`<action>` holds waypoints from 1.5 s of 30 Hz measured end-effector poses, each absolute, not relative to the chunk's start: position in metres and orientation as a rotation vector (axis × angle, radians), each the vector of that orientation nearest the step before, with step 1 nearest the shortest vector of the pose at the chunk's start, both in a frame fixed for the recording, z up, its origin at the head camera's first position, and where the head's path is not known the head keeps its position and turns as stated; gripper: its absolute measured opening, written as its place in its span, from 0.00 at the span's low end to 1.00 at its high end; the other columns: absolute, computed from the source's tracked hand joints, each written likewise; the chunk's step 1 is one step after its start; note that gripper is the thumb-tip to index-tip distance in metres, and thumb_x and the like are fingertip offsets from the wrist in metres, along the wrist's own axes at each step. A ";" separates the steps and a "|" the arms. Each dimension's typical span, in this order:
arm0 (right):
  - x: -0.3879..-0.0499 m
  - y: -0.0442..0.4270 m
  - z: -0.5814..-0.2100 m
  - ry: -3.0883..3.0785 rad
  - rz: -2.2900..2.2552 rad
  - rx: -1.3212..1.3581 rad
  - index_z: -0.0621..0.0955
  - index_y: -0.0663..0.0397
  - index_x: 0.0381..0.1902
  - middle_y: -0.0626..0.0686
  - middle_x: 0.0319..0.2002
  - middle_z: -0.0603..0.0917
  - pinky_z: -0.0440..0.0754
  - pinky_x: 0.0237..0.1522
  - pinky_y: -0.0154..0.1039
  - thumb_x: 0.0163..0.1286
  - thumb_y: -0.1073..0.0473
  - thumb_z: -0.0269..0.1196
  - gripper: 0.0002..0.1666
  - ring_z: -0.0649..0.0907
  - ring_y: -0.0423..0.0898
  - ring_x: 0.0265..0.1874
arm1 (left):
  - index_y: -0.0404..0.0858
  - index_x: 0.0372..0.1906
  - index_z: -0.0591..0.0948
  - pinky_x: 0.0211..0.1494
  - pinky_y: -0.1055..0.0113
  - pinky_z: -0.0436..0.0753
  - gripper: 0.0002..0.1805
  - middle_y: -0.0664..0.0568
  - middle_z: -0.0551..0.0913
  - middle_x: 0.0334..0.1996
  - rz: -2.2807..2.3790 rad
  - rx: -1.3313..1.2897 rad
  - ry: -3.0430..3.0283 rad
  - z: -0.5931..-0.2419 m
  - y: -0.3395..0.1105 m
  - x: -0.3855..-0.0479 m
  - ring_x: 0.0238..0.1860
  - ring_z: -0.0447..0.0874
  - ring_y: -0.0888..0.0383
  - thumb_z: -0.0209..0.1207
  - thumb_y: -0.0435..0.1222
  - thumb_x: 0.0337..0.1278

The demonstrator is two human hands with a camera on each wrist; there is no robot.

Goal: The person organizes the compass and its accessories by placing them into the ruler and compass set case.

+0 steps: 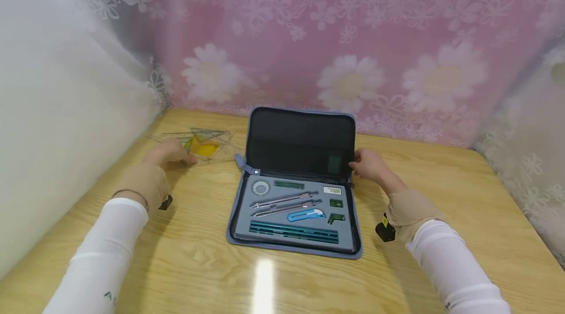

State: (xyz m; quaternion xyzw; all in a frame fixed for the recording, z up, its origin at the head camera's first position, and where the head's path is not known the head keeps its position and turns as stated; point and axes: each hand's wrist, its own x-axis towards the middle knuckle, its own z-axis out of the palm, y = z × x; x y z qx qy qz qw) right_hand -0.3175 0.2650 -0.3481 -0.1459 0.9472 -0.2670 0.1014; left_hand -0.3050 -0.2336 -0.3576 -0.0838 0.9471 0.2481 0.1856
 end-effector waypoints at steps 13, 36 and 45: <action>-0.311 0.274 -0.358 2.813 -0.817 -0.423 0.72 0.78 0.45 0.65 0.32 0.81 0.81 0.27 0.43 0.67 0.67 0.54 0.15 0.82 0.53 0.29 | 0.32 0.28 0.76 0.20 0.69 0.62 0.09 0.58 0.61 0.09 1.032 -0.036 2.552 -0.364 -0.241 -0.311 0.11 0.53 0.64 0.58 0.35 0.58; -0.327 0.264 -0.325 2.737 -1.173 -0.239 0.63 0.76 0.58 0.69 0.49 0.71 0.77 0.34 0.38 0.73 0.54 0.48 0.28 0.74 0.58 0.42 | 0.27 0.47 0.81 0.42 0.52 0.76 0.15 0.33 0.79 0.46 0.678 0.157 3.087 -0.253 -0.221 -0.275 0.45 0.77 0.39 0.53 0.34 0.61; -0.332 0.261 -0.298 2.836 -1.133 -0.267 0.65 0.74 0.53 0.72 0.49 0.74 0.79 0.34 0.40 0.72 0.59 0.50 0.22 0.77 0.50 0.35 | 0.28 0.43 0.82 0.51 0.47 0.70 0.13 0.33 0.81 0.43 0.557 0.249 3.223 -0.213 -0.208 -0.253 0.38 0.79 0.40 0.54 0.32 0.59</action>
